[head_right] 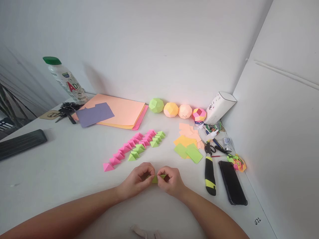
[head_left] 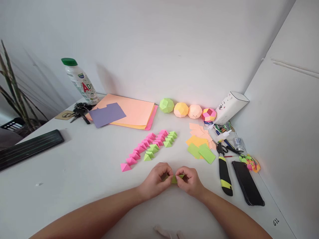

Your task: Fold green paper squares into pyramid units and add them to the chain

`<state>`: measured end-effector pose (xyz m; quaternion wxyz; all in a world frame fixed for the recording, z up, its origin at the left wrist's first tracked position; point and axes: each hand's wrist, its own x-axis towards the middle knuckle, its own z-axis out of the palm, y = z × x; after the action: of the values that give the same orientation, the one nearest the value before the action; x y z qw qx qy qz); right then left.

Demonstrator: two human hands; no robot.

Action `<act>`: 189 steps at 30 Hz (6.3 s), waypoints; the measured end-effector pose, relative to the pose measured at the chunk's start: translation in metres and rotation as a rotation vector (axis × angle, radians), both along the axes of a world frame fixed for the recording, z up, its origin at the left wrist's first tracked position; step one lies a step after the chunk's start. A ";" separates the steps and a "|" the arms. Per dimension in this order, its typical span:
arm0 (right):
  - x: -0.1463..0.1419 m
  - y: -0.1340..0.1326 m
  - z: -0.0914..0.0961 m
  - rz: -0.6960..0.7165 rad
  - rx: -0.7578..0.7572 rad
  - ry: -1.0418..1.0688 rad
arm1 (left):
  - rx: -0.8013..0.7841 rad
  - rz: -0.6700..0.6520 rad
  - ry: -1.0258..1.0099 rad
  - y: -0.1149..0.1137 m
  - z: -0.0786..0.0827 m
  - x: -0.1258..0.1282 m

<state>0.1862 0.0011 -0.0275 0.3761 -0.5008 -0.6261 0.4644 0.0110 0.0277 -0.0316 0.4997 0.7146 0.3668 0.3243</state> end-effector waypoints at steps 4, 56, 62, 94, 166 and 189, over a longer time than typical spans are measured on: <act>0.002 -0.001 0.001 -0.041 -0.049 0.046 | -0.069 0.013 -0.023 0.000 0.005 0.000; 0.007 0.004 -0.001 0.001 -0.013 0.141 | -0.183 -0.065 -0.086 0.004 0.013 -0.005; 0.006 0.005 -0.004 -0.006 0.030 0.174 | -0.125 -0.118 -0.101 0.004 0.010 -0.006; 0.002 0.007 0.009 0.074 0.119 -0.051 | -0.252 -0.095 -0.306 0.003 0.000 -0.003; 0.004 0.003 0.000 -0.077 -0.014 0.201 | -0.413 0.010 -0.154 0.004 0.004 0.001; 0.006 0.004 -0.011 -0.056 -0.018 0.109 | -0.473 0.088 -0.240 0.007 -0.003 0.002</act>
<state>0.1920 0.0054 -0.0381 0.4178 -0.4955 -0.5862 0.4860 0.0128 0.0349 -0.0347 0.6780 0.5179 0.4013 0.3332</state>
